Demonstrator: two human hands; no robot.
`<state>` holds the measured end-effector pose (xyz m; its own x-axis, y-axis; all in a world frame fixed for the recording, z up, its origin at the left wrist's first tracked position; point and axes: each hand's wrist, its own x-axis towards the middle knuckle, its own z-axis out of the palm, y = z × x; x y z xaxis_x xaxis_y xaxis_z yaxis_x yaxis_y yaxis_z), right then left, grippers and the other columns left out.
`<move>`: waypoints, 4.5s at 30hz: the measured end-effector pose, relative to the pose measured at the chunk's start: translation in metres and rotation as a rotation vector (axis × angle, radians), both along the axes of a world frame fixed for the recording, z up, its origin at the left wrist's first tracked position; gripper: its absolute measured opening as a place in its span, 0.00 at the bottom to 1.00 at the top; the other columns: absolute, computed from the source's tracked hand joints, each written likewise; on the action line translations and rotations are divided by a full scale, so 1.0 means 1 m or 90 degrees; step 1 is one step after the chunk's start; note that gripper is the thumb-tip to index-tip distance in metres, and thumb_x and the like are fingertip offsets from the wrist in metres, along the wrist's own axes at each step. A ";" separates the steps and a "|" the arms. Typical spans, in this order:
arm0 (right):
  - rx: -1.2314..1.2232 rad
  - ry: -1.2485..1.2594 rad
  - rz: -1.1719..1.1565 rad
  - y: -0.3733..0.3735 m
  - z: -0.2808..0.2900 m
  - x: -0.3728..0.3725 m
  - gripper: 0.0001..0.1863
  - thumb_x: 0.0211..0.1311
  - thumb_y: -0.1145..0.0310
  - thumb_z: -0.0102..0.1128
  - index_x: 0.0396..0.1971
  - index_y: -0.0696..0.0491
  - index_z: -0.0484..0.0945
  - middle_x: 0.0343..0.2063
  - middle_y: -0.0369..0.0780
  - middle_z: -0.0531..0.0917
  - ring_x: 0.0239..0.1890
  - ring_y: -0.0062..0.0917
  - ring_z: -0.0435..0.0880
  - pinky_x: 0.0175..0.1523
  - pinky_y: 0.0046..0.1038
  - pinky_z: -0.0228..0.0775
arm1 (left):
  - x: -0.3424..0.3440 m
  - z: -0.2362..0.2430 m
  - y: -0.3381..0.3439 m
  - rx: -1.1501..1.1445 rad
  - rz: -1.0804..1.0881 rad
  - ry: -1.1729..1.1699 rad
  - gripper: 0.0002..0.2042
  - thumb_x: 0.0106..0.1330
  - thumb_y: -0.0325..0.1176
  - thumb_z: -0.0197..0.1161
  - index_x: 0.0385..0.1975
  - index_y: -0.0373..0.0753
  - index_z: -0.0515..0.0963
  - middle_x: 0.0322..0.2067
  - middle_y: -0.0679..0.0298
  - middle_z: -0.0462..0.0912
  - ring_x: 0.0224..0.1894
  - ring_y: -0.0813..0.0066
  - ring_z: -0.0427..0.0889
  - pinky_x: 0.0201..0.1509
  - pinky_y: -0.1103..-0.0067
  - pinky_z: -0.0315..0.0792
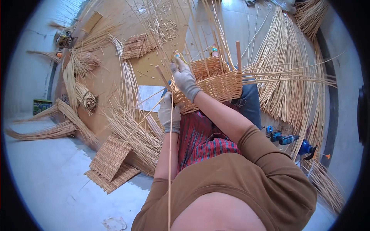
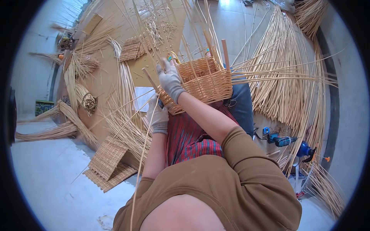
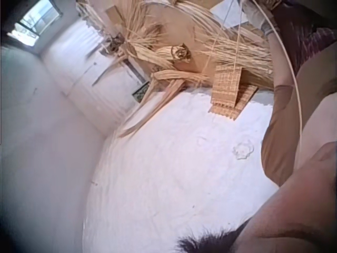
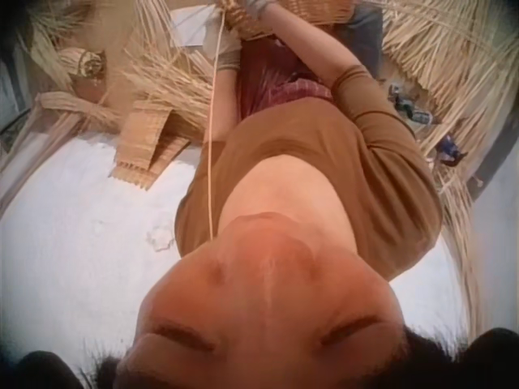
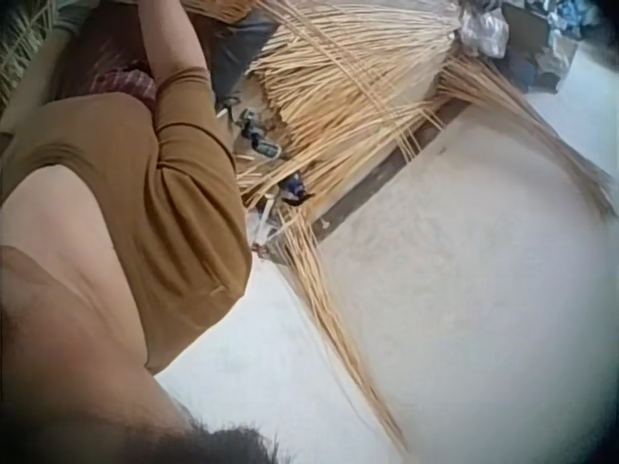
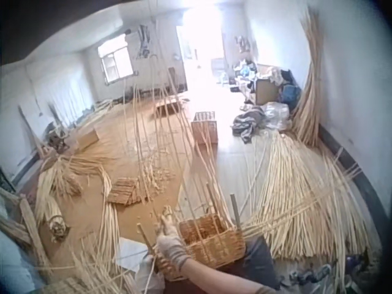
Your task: Weaving a rectangular basket using long straw or rattan strips.
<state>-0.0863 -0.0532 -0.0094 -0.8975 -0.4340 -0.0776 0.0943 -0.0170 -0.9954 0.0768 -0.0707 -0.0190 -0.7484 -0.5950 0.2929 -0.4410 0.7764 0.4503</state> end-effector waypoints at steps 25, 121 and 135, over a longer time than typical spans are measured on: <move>-0.134 0.039 -0.037 0.139 0.000 -0.032 0.07 0.70 0.74 0.59 0.44 0.56 0.82 0.38 0.36 0.87 0.40 0.19 0.84 0.42 0.23 0.78 | -0.024 -0.001 0.028 0.017 -0.124 -0.136 0.43 0.55 0.38 0.74 0.72 0.68 0.60 0.68 0.49 0.60 0.38 0.53 0.85 0.37 0.67 0.80; 0.134 0.621 0.050 0.162 0.086 0.020 0.24 0.56 0.70 0.67 0.55 0.49 0.79 0.45 0.44 0.84 0.50 0.39 0.82 0.57 0.37 0.74 | -0.073 -0.038 0.111 0.562 -0.248 -0.003 0.29 0.69 0.31 0.60 0.69 0.41 0.60 0.66 0.58 0.69 0.65 0.64 0.73 0.66 0.68 0.69; -0.349 0.122 -0.085 0.111 0.055 -0.011 0.13 0.64 0.83 0.61 0.46 0.54 0.76 0.40 0.35 0.82 0.41 0.20 0.81 0.51 0.22 0.74 | -0.016 -0.006 0.075 0.125 -0.152 0.263 0.18 0.62 0.27 0.66 0.52 0.48 0.80 0.47 0.57 0.81 0.39 0.59 0.84 0.41 0.68 0.79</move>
<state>-0.0969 0.0579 0.0458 -0.9227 -0.2475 0.2956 -0.1250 -0.5333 -0.8367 0.0610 0.0039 -0.0248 -0.7154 -0.4946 0.4935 -0.0154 0.7172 0.6967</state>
